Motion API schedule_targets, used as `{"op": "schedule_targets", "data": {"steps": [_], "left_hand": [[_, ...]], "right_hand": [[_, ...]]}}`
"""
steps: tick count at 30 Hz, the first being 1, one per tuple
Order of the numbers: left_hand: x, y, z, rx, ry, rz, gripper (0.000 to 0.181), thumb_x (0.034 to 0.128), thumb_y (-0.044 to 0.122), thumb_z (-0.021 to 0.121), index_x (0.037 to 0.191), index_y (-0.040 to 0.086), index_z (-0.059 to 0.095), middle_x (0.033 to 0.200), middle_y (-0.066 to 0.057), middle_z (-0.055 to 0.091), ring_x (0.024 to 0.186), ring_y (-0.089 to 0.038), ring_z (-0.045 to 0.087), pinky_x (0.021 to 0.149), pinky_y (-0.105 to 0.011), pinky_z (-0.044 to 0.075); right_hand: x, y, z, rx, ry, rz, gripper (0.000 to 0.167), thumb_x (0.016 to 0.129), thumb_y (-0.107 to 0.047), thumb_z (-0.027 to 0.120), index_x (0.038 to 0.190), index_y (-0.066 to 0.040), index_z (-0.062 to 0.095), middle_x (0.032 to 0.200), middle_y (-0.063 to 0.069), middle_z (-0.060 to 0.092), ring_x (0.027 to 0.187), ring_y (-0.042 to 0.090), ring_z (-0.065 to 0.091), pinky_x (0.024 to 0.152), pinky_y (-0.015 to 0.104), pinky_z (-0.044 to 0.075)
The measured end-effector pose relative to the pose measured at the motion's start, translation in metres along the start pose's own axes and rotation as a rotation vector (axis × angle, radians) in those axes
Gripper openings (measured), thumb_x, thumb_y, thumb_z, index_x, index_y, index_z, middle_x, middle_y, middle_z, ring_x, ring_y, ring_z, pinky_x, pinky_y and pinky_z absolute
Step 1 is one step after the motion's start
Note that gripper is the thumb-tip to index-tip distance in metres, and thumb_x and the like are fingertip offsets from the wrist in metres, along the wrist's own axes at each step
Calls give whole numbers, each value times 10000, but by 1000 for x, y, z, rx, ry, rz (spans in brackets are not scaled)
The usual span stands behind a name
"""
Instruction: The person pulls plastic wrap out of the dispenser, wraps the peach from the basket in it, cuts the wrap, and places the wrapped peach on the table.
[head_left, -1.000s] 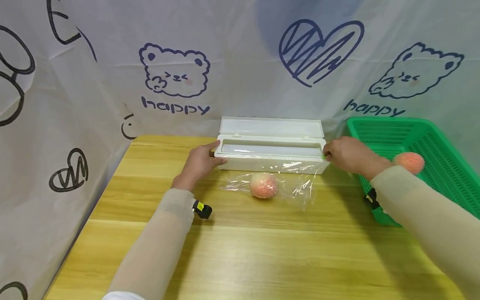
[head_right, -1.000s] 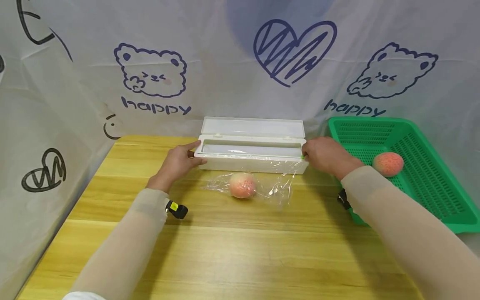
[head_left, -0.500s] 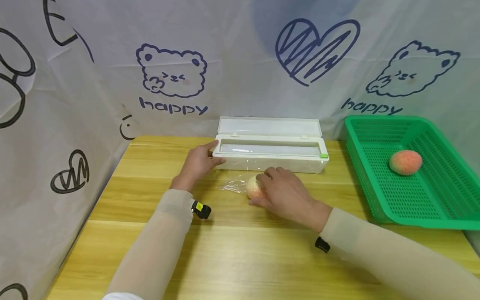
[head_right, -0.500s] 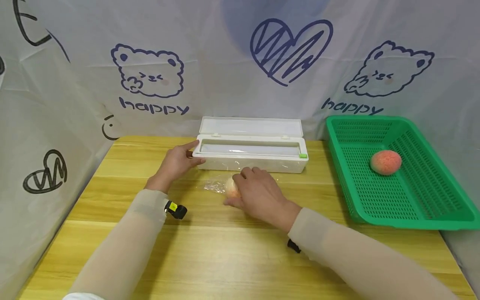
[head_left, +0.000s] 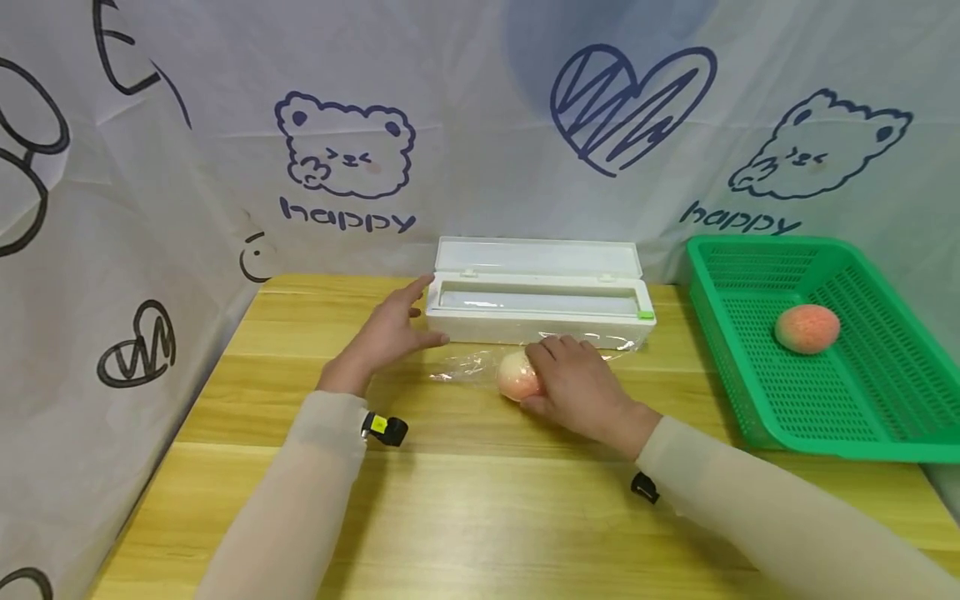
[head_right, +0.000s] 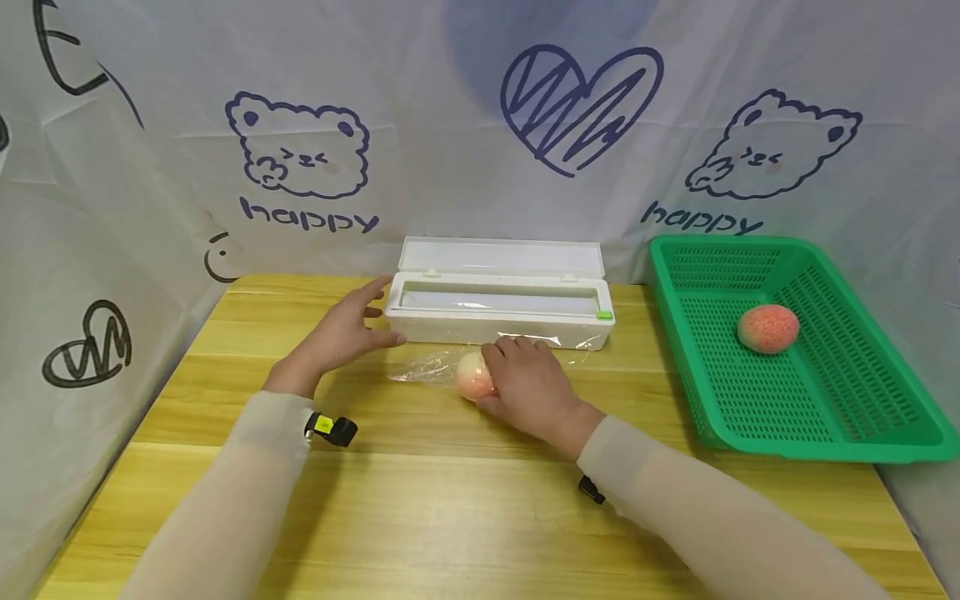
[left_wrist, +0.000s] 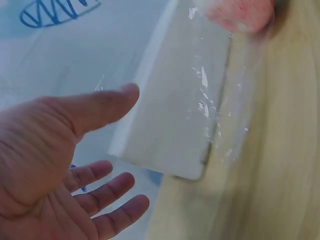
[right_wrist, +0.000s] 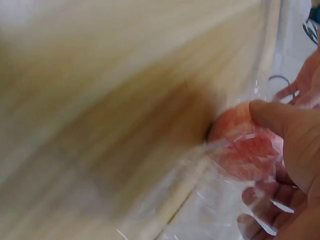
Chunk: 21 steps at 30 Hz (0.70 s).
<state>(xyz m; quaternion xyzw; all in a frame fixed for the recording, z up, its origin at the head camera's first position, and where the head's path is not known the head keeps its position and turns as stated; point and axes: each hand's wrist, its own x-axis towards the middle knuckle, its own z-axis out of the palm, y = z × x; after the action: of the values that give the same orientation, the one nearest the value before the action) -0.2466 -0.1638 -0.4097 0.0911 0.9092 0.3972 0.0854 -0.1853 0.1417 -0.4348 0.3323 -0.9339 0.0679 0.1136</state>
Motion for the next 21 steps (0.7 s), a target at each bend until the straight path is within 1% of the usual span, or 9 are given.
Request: {"op": "schedule_targets", "data": {"steps": [3, 6, 8, 10, 13, 15, 16, 18, 21], "left_hand": [[-4, 8, -2, 32, -15, 66, 1025, 878, 295, 873, 1687, 241, 247, 1691, -156, 335, 1456, -413, 458, 1145, -596, 446], [-7, 15, -3, 25, -2, 115, 963, 901, 313, 846, 1676, 239, 279, 1666, -155, 373, 1462, -402, 447, 1159, -592, 429], [-9, 20, -2, 18, 36, 136, 865, 927, 302, 809, 1651, 212, 344, 1619, -158, 429, 1435, -375, 470, 1155, -567, 441], [-12, 28, 1, 40, 106, 175, 704, 955, 266, 766, 1584, 170, 464, 1526, -159, 523, 1369, -346, 515, 1131, -531, 462], [-19, 43, 10, 160, 209, 282, 431, 979, 199, 718, 1394, 103, 652, 1323, -130, 661, 1225, -310, 569, 1065, -471, 492], [-25, 54, 19, 280, 228, 374, 297, 986, 184, 716, 1270, 97, 725, 1213, -98, 717, 1159, -289, 591, 1035, -444, 497], [-28, 58, 25, 335, 217, 419, 253, 983, 183, 724, 1222, 102, 745, 1178, -83, 731, 1138, -280, 596, 1024, -433, 500], [-33, 66, 37, 420, 141, 486, 233, 980, 207, 746, 1197, 121, 754, 1185, -47, 737, 1152, -261, 603, 1054, -423, 491], [-39, 69, 56, 504, 14, 537, 315, 964, 249, 779, 1252, 137, 722, 1270, -40, 703, 1226, -260, 581, 1100, -438, 464]], "right_hand": [[2, 6, -4, 17, -40, 13, 688, 855, -516, 852, 1294, -29, 643, 1219, 125, 690, 1146, 344, 645, 982, 528, 531], [7, 10, -8, 55, -89, 22, 692, 868, -528, 836, 1310, -30, 649, 1255, 134, 690, 1199, 352, 631, 1026, 546, 512], [10, 12, -10, 84, -123, 24, 693, 874, -528, 829, 1316, -25, 649, 1263, 141, 692, 1209, 354, 630, 1044, 550, 507], [14, 15, -11, 112, -148, 22, 687, 873, -514, 832, 1313, -18, 653, 1253, 144, 700, 1196, 349, 640, 1043, 540, 511], [17, 19, -15, 156, -191, 19, 670, 871, -485, 839, 1309, -10, 663, 1226, 138, 709, 1168, 332, 653, 1043, 518, 518], [19, 22, -18, 185, -219, 21, 636, 862, -447, 850, 1295, -16, 672, 1189, 120, 714, 1129, 311, 660, 1007, 496, 531], [20, 23, -20, 201, -237, 25, 621, 860, -432, 852, 1291, -21, 675, 1171, 108, 714, 1106, 298, 660, 985, 484, 538], [22, 26, -23, 239, -273, 26, 596, 856, -401, 856, 1282, -22, 683, 1131, 87, 713, 1052, 267, 656, 932, 454, 547], [25, 28, -26, 301, -324, 23, 582, 850, -372, 859, 1278, -13, 693, 1103, 70, 723, 986, 226, 651, 872, 417, 549]]}}
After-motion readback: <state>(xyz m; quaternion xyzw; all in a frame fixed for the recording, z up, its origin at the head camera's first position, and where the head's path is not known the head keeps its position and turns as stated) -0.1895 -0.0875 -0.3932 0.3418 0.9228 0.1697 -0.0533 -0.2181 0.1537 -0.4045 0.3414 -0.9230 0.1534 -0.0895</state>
